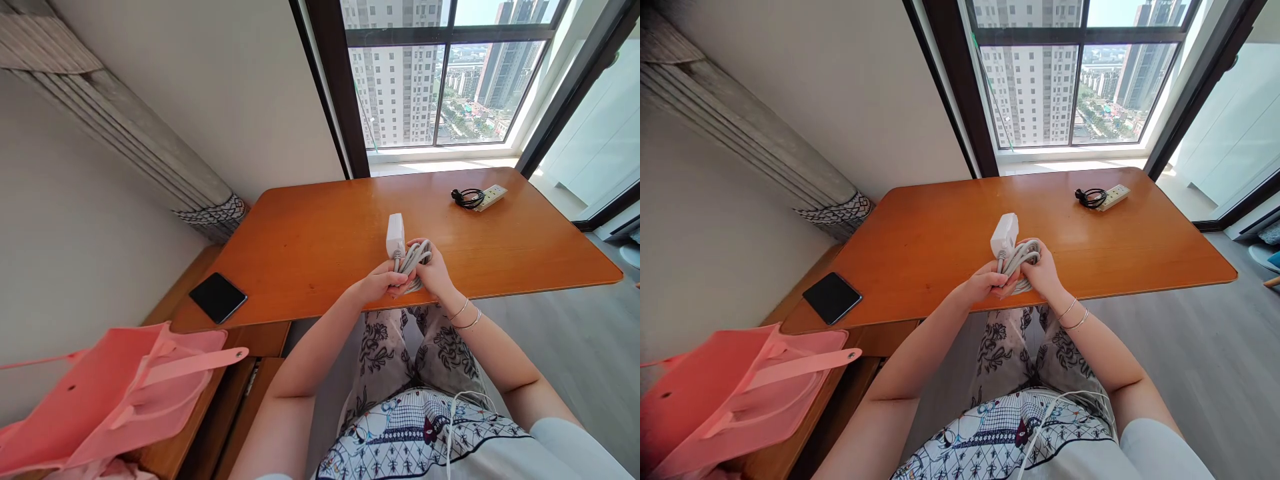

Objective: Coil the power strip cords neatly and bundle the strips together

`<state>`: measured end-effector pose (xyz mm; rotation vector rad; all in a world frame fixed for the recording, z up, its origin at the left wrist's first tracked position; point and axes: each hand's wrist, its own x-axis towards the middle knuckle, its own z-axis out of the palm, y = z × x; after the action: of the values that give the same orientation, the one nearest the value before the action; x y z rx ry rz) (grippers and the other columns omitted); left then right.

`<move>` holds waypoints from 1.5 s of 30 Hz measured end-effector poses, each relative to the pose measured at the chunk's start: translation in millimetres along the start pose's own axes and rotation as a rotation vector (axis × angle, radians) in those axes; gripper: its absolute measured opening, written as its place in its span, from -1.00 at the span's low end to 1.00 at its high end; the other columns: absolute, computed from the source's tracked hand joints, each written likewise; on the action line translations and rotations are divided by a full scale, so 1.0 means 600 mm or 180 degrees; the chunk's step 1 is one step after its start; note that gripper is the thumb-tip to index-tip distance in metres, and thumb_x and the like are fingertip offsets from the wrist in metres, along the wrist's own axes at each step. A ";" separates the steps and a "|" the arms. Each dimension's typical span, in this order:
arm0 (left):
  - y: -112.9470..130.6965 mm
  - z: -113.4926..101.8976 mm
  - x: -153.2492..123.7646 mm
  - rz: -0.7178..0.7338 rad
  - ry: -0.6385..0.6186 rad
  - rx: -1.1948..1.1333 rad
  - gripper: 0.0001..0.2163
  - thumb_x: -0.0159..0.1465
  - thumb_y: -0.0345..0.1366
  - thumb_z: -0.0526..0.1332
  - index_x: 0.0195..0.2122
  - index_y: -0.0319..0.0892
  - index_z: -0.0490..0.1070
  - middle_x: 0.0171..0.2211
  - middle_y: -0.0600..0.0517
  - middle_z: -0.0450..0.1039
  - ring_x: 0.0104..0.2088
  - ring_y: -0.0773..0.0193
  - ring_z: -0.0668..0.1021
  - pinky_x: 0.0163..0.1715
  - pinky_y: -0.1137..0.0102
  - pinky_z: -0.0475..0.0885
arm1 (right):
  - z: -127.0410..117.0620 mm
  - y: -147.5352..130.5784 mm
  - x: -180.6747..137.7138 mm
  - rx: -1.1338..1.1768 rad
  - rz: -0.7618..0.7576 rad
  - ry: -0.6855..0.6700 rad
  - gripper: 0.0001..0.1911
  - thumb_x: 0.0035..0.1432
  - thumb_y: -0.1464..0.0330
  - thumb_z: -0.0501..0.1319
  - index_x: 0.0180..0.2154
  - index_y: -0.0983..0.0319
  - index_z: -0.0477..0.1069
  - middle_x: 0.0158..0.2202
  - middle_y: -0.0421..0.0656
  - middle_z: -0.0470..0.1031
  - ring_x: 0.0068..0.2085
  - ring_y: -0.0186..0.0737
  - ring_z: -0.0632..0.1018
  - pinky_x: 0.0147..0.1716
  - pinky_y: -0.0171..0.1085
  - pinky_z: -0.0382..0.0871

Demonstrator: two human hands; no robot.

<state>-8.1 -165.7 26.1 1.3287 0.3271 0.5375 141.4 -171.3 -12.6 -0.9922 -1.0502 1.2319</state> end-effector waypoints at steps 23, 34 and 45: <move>-0.030 -0.023 -0.021 0.0078 -0.0111 -0.1264 -0.65 0.09 -0.05 0.28 -0.60 -0.12 0.17 -0.85 0.24 -0.10 -0.82 0.47 -0.03 -0.74 0.48 0.11 | -0.056 0.018 0.004 0.2348 0.2109 -0.1325 -0.72 0.28 0.48 0.00 -0.24 0.26 0.50 -0.31 -0.11 0.62 -0.36 -0.29 0.58 -0.38 -0.30 0.52; -0.047 -0.021 -0.017 0.0253 -0.0018 -0.0987 -0.62 0.13 -0.05 0.28 -0.61 -0.11 0.14 -0.83 0.27 -0.09 -0.80 0.47 0.00 -0.68 0.45 0.13 | -0.041 0.046 0.013 0.2355 0.1733 -0.0709 -0.78 0.31 0.48 0.14 -0.37 0.27 0.49 -0.44 -0.14 0.61 -0.43 -0.33 0.59 -0.42 -0.39 0.55; -0.033 -0.015 -0.021 -0.0226 -0.0218 -0.0331 -0.54 0.10 0.05 0.35 -0.60 -0.10 0.13 -0.81 0.23 -0.01 -0.77 0.47 0.07 -0.66 0.42 0.05 | -0.039 0.043 0.017 0.2379 0.1858 -0.0971 -0.84 0.26 0.50 0.21 -0.15 0.22 0.52 -0.47 -0.27 0.58 -0.52 -0.36 0.52 -0.48 -0.37 0.53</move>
<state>-19.8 -168.2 3.9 1.2276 0.2852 0.4426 158.6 -159.4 -42.6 -0.5271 -0.4259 2.1007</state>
